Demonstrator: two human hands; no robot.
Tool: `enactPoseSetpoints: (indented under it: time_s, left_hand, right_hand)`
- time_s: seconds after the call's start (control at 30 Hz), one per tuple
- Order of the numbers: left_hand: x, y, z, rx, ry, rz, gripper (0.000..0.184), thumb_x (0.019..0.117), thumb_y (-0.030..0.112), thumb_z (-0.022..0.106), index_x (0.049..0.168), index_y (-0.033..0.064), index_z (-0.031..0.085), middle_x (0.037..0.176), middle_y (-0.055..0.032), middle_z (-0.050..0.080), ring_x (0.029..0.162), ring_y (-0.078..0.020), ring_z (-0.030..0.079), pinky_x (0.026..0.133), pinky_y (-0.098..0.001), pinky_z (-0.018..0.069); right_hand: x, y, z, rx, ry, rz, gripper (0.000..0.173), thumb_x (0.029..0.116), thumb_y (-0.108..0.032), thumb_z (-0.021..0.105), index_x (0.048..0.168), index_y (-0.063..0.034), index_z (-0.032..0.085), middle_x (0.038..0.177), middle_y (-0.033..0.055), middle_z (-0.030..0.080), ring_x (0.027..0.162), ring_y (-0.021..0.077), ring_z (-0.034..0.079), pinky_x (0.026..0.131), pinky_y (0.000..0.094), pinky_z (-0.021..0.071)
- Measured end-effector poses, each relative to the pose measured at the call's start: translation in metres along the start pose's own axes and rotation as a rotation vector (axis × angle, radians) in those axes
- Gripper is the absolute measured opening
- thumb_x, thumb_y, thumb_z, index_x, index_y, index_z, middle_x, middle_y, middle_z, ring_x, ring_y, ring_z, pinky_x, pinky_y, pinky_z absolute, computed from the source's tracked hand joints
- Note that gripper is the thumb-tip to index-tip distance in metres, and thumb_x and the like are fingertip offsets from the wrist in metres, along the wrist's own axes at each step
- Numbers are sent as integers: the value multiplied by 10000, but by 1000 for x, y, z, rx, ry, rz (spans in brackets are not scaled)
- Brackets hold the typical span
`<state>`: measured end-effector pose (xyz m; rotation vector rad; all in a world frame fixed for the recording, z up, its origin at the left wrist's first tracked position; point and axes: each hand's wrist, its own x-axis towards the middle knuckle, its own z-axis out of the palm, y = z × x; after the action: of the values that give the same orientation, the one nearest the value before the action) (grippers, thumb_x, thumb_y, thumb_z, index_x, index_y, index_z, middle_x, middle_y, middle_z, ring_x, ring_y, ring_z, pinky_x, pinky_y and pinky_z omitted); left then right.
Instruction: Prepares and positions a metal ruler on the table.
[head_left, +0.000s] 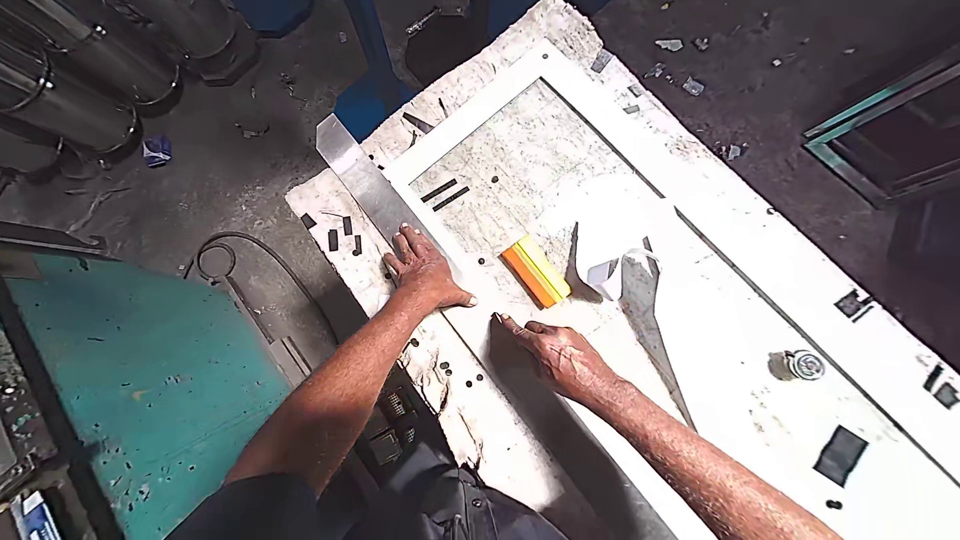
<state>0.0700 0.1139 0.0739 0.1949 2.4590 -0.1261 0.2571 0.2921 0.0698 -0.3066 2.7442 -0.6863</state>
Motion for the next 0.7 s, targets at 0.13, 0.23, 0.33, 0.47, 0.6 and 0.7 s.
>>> enactPoseSetpoints:
  time_s: [0.13,0.23,0.33,0.47,0.6,0.7]
  left_hand:
    - [2,-4,6,10,37,-7,1725,435,824,852,1589,-102,-36,1657,-327,-170,1553,-506,-58,1151,-771,148]
    - [1,-2,9,12,56,6,1733,416,823,859,1590,-104,-17,1666,-319,-144,1553,-509,-40,1145,-774,164]
    - [1,-2,6,22,60,0,1727,407,824,862,1588,-108,13,1665,-327,-127,1550,-517,-23,1144,-773,173]
    - [2,-1,7,42,54,-7,1737,406,835,855,1583,-115,2,1658,-335,-141,1547,-523,1,1147,-753,207]
    - [5,-4,8,42,60,7,1745,402,831,859,1574,-131,-4,1650,-349,-145,1541,-539,-4,1134,-768,217]
    - [5,-5,7,58,67,19,1725,416,831,858,1573,-133,16,1647,-360,-124,1538,-543,21,1131,-757,240]
  right_hand:
    - [-45,2,8,-12,14,14,490,966,-94,498,1440,-154,610,834,131,667,637,302,666,546,463,542]
    - [-58,2,3,-38,-24,37,482,981,-91,490,1446,-153,597,837,143,664,647,328,672,542,485,537]
    - [-64,-7,-3,-36,51,76,468,1020,-130,472,1474,-177,574,849,143,679,640,333,673,532,488,529]
    - [-137,-39,28,22,231,240,245,1037,-271,504,1104,-167,716,748,49,676,567,234,664,460,416,522]
    - [-232,-64,70,-33,231,531,270,1023,-318,498,1022,-154,712,936,58,760,623,264,722,469,452,556]
    - [-279,-77,80,-41,199,717,277,1030,-250,493,1130,-114,712,998,120,768,611,346,720,455,524,540]
